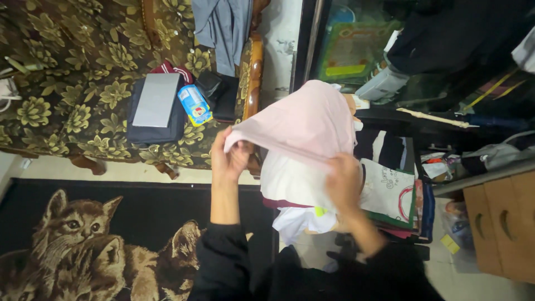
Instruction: The person irons a pink camisole and a white camisole on a maroon ironing board. They spray water on the garments, smooth them with their hands, and use an iron to press the fabric. The pink camisole is folded and placed aside after ironing, and the white camisole is ironed similarly.
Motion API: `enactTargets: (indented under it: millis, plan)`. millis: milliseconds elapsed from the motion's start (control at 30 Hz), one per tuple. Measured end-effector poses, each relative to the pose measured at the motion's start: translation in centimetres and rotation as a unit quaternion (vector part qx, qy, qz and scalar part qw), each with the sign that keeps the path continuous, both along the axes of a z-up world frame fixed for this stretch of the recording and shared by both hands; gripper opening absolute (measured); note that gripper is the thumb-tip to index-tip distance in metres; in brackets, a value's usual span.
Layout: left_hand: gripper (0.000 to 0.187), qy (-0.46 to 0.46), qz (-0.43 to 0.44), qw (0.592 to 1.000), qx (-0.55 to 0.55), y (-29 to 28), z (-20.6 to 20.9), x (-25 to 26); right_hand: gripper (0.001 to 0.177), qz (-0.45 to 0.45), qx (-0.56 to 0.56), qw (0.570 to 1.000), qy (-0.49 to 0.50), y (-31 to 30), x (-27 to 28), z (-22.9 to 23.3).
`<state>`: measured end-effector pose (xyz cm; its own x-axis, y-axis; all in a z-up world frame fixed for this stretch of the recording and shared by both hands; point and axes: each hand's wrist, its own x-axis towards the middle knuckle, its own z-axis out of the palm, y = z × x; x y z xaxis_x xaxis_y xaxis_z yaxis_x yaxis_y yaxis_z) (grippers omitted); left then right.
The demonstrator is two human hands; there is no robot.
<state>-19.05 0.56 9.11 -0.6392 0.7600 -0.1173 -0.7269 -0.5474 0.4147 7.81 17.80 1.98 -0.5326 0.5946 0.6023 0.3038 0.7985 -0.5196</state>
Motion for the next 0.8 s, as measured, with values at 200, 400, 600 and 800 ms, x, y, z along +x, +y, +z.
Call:
enactTargets:
  millis: [200, 400, 600, 800]
  plan:
    - [0.015, 0.1, -0.022, 0.995, -0.012, 7.5, 5.4, -6.3, 0.019, -0.057, 0.007, 0.996, 0.061, 14.9, 4.0, 3.8]
    - [0.028, 0.163, -0.093, 0.979, -0.075, 15.6, 10.8, -7.7, 0.017, 0.089, -0.139, 0.986, 0.029, 20.6, -1.3, 6.2]
    - [0.028, 0.127, -0.11, 0.985, -0.048, 16.2, 9.6, -5.5, 0.06, 0.271, -0.189, 0.942, 0.058, 16.3, -7.5, -3.3]
    - [0.027, 0.119, -0.103, 0.987, -0.041, 14.8, 8.8, -7.2, 0.066, 0.327, -0.167, 0.93, -0.02, 18.9, -9.4, -5.3]
